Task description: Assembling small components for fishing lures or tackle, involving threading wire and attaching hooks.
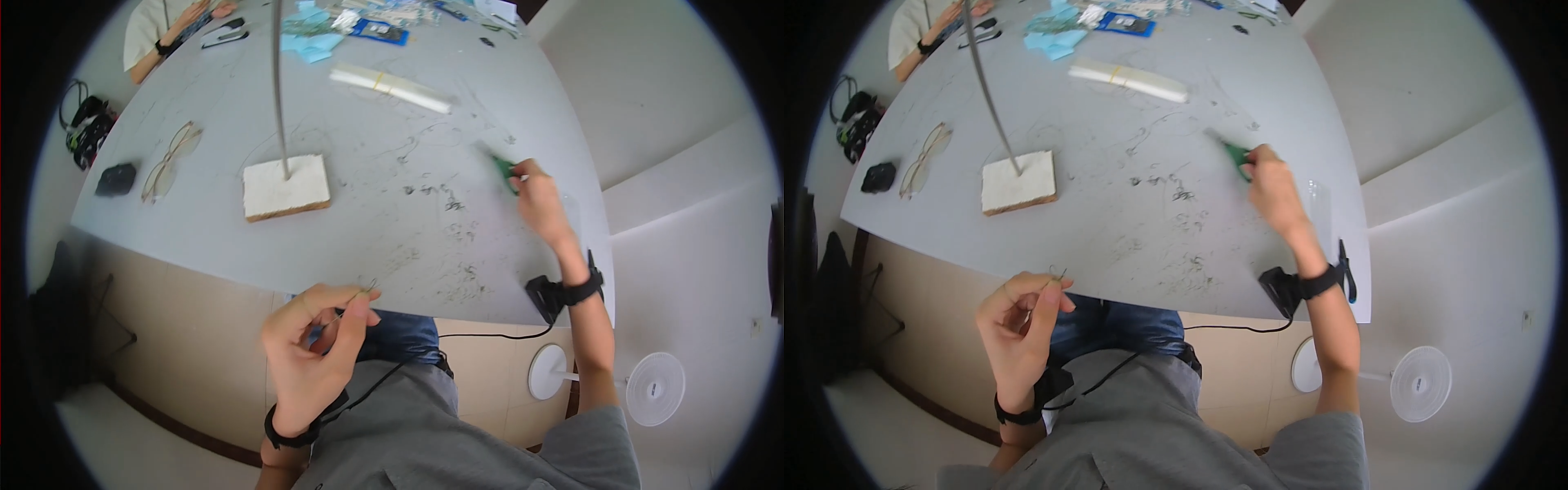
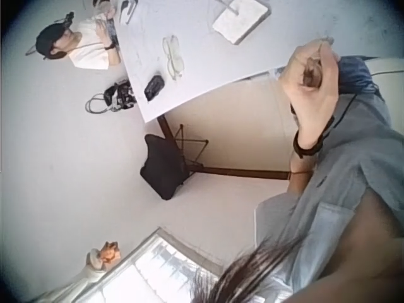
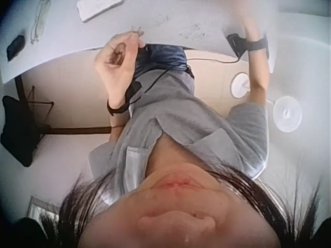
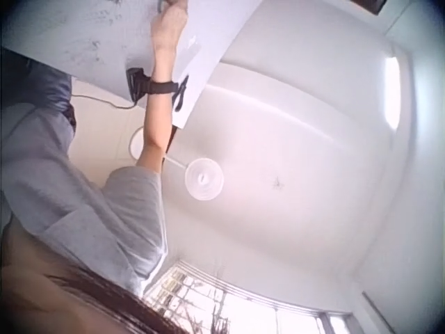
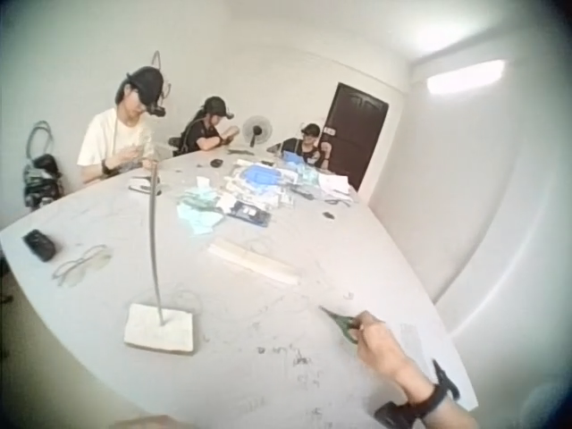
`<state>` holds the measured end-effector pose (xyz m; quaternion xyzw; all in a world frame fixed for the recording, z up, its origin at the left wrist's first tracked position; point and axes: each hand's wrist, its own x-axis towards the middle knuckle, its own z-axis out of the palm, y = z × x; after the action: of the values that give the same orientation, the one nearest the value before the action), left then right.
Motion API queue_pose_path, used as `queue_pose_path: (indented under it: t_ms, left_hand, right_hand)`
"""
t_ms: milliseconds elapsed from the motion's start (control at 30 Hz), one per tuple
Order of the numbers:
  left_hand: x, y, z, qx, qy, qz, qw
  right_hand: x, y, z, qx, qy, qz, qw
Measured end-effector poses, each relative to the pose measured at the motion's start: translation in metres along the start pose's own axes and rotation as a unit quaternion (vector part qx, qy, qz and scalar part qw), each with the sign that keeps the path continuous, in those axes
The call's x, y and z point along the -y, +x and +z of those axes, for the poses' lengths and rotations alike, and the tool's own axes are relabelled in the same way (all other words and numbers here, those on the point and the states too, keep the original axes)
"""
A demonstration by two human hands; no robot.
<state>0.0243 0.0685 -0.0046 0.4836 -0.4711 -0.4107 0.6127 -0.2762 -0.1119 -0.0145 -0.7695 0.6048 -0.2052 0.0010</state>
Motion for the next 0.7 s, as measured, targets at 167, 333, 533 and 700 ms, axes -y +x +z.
queue_pose_path:
  t_ms: [167,333,533,700]
  left_hand:
    - [0.003,0.001,0.0,0.004,-0.006,0.027,1.0]
    - [0.003,-0.002,0.002,0.005,0.0,0.059,0.998]
    - [0.001,-0.006,0.005,0.007,0.012,0.072,0.997]
    - [-0.001,-0.009,0.009,-0.012,0.015,0.076,0.997]
  right_hand:
    - [0.029,-0.038,-0.043,0.002,0.329,0.032,0.944]
    - [0.064,-0.082,-0.055,0.105,0.412,0.039,0.904]
    - [0.107,-0.103,-0.039,0.053,0.303,-0.081,0.948]
    - [0.131,-0.109,-0.047,0.051,0.227,-0.148,0.961]
